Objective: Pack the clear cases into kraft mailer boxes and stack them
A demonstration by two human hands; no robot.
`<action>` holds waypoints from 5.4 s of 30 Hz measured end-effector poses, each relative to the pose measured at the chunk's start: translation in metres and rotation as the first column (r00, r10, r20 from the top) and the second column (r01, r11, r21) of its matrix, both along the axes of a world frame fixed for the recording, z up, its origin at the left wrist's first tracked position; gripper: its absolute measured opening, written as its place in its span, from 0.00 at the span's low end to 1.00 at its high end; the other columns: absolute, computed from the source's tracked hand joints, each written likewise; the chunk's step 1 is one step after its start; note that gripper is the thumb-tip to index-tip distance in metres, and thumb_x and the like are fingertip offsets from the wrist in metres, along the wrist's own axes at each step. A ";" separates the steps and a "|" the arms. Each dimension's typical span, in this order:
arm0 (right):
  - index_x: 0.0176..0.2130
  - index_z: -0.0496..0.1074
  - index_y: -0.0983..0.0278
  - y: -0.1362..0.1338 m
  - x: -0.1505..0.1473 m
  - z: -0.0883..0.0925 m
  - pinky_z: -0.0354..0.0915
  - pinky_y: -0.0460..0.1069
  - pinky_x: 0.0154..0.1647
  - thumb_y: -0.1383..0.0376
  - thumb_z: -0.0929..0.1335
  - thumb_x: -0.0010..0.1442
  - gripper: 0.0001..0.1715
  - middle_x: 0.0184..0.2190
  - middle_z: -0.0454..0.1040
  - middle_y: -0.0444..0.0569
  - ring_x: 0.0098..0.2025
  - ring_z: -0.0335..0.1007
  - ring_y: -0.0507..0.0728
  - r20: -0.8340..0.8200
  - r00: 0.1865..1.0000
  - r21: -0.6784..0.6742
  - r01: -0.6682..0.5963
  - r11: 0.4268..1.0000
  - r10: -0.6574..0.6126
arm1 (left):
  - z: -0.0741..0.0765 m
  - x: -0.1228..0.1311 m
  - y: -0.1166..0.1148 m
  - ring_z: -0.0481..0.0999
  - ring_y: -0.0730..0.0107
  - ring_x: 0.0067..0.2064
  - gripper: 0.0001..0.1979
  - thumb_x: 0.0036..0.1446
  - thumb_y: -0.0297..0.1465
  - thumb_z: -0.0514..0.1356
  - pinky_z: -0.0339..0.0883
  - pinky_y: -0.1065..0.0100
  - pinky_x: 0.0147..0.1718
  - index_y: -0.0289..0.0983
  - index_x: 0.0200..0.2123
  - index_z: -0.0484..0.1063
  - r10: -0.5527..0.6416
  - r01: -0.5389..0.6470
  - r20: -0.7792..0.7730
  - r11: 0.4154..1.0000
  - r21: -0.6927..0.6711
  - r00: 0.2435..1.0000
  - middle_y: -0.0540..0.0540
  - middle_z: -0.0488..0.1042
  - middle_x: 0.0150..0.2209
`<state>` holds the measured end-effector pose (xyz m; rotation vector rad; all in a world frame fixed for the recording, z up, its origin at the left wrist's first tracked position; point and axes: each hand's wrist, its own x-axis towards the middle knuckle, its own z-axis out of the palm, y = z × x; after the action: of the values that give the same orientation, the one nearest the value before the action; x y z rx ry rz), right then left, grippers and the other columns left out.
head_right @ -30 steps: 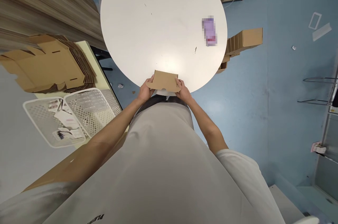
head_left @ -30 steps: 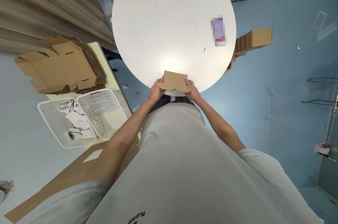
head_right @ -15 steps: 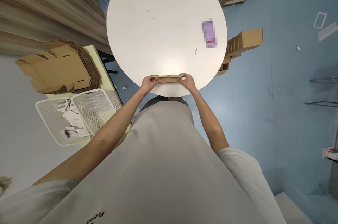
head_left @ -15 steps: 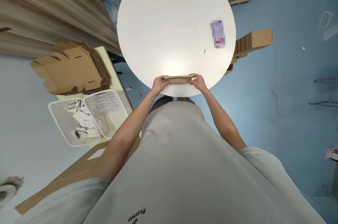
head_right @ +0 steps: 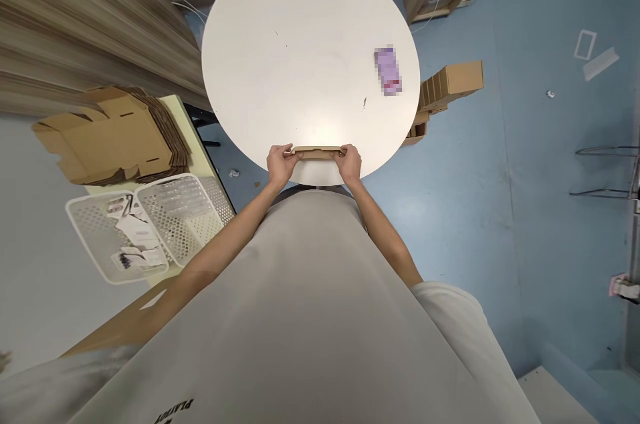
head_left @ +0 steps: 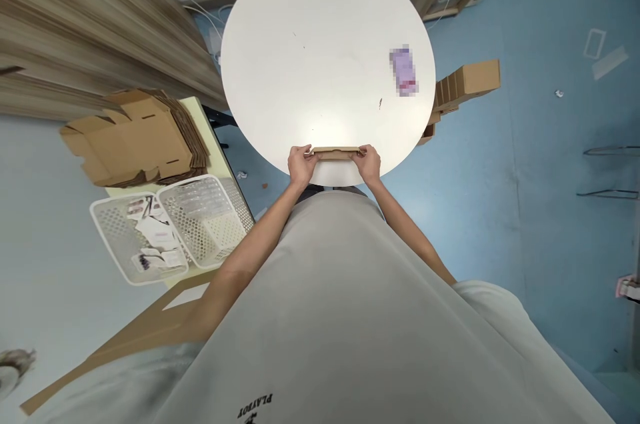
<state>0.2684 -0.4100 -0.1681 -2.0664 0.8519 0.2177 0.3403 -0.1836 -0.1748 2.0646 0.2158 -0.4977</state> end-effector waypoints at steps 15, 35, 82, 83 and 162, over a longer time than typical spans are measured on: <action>0.44 0.82 0.61 0.014 -0.003 0.014 0.73 0.54 0.53 0.63 0.65 0.76 0.15 0.40 0.78 0.52 0.50 0.77 0.62 0.087 0.993 -0.128 -0.068 0.990 0.079 | 0.006 -0.004 0.002 0.83 0.55 0.51 0.14 0.63 0.35 0.66 0.73 0.56 0.60 0.38 0.49 0.86 -0.014 0.016 0.061 0.999 -0.029 0.998 0.42 0.81 0.48; 0.42 0.74 0.59 0.001 -0.019 0.013 0.70 0.49 0.51 0.63 0.65 0.79 0.11 0.46 0.76 0.50 0.46 0.74 0.56 0.014 0.987 -0.160 -0.158 0.974 0.162 | 0.005 0.000 -0.003 0.83 0.57 0.47 0.16 0.62 0.29 0.67 0.77 0.54 0.60 0.37 0.53 0.85 -0.082 0.085 0.080 0.996 -0.026 0.993 0.43 0.79 0.45; 0.42 0.84 0.61 -0.038 -0.006 -0.022 0.80 0.59 0.52 0.53 0.76 0.66 0.13 0.43 0.88 0.51 0.44 0.87 0.63 -0.097 0.995 0.335 0.067 0.940 -0.036 | -0.001 0.014 -0.002 0.84 0.47 0.55 0.18 0.54 0.40 0.76 0.78 0.48 0.59 0.35 0.43 0.85 0.158 -0.157 -0.229 0.987 0.022 0.961 0.35 0.87 0.48; 0.40 0.85 0.60 -0.039 -0.005 -0.022 0.80 0.58 0.52 0.54 0.76 0.67 0.12 0.42 0.88 0.51 0.42 0.87 0.63 -0.093 0.996 0.339 0.040 0.940 -0.009 | -0.001 0.012 -0.005 0.84 0.48 0.54 0.17 0.55 0.40 0.75 0.78 0.48 0.59 0.35 0.43 0.86 0.175 -0.175 -0.230 0.984 0.016 0.957 0.35 0.87 0.47; 0.54 0.80 0.63 -0.592 0.066 -0.016 0.82 0.55 0.52 0.49 0.75 0.66 0.26 0.43 0.86 0.52 0.47 0.88 0.61 0.145 0.983 0.357 0.054 0.932 -0.112 | 0.010 0.036 -0.587 0.87 0.53 0.53 0.13 0.65 0.27 0.63 0.79 0.53 0.59 0.37 0.51 0.83 0.189 -0.188 0.015 0.982 -0.024 0.982 0.40 0.87 0.55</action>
<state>0.3342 -1.0022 -0.1840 -1.6841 0.7384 0.1404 0.3763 -0.7701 -0.1645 2.0014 0.3897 -0.3644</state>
